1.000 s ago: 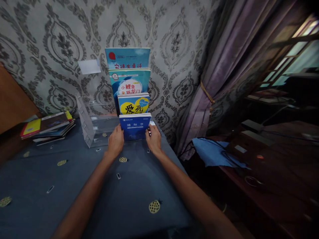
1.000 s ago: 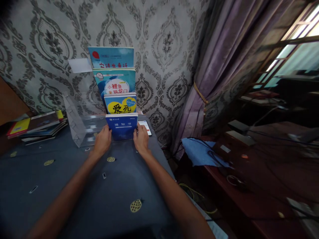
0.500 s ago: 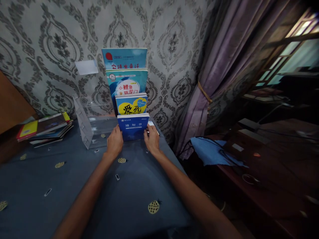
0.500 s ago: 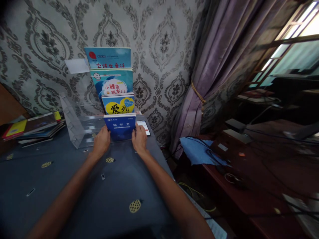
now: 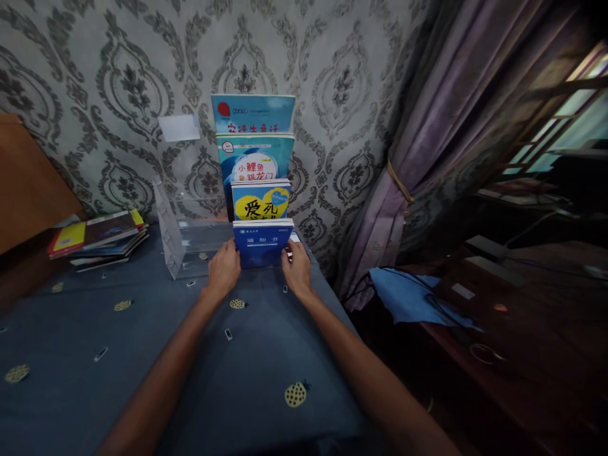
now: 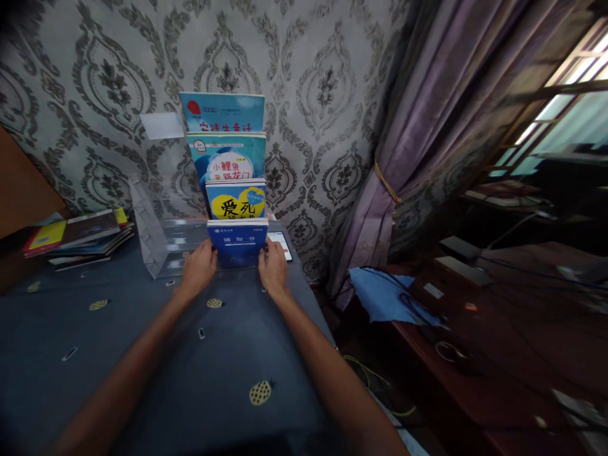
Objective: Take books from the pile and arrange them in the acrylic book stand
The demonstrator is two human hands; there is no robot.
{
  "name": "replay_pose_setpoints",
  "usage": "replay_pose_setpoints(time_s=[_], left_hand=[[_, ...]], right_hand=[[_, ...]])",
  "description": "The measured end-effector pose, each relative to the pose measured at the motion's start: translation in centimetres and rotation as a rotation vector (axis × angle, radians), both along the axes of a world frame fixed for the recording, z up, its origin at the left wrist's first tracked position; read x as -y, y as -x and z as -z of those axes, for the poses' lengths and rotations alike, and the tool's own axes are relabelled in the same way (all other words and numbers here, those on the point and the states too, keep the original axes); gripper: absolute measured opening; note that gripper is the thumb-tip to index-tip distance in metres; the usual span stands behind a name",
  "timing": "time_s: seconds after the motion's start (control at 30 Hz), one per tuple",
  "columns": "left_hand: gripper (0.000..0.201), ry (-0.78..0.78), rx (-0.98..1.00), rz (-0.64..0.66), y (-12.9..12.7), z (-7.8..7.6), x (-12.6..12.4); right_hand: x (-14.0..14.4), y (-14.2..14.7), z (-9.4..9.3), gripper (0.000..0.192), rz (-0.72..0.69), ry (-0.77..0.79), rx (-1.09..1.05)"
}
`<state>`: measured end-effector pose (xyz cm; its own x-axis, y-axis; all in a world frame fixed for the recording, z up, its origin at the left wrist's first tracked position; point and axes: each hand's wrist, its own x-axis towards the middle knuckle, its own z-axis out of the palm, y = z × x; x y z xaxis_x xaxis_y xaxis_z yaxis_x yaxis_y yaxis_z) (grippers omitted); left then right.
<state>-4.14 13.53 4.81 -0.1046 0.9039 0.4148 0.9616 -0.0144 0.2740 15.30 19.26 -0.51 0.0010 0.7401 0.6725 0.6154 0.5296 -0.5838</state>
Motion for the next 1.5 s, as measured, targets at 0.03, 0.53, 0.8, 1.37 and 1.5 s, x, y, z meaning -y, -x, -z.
replay_pose_setpoints(time_s=[0.03,0.53,0.8,1.37,1.5], left_hand=[[0.037,0.002,0.003,0.002,0.0,0.0,0.0],[0.038,0.001,-0.024,-0.031,-0.7,0.1,0.3],[0.041,-0.011,-0.006,-0.005,-0.6,0.3,0.1],[0.043,-0.136,-0.127,-0.301,20.4,-1.8,4.1],[0.048,0.022,-0.3,-0.49,25.9,-2.2,1.6]], right_hand=[[0.0,0.0,0.0,0.038,0.002,-0.001,0.002],[0.2,0.1,0.1,0.039,-0.013,-0.018,-0.004],[0.1,0.0,0.2,0.04,-0.021,-0.041,-0.033],[4.2,-1.2,4.6,0.052,-0.12,0.339,-0.327],[6.0,-0.5,5.4,0.046,-0.171,0.41,-0.27]])
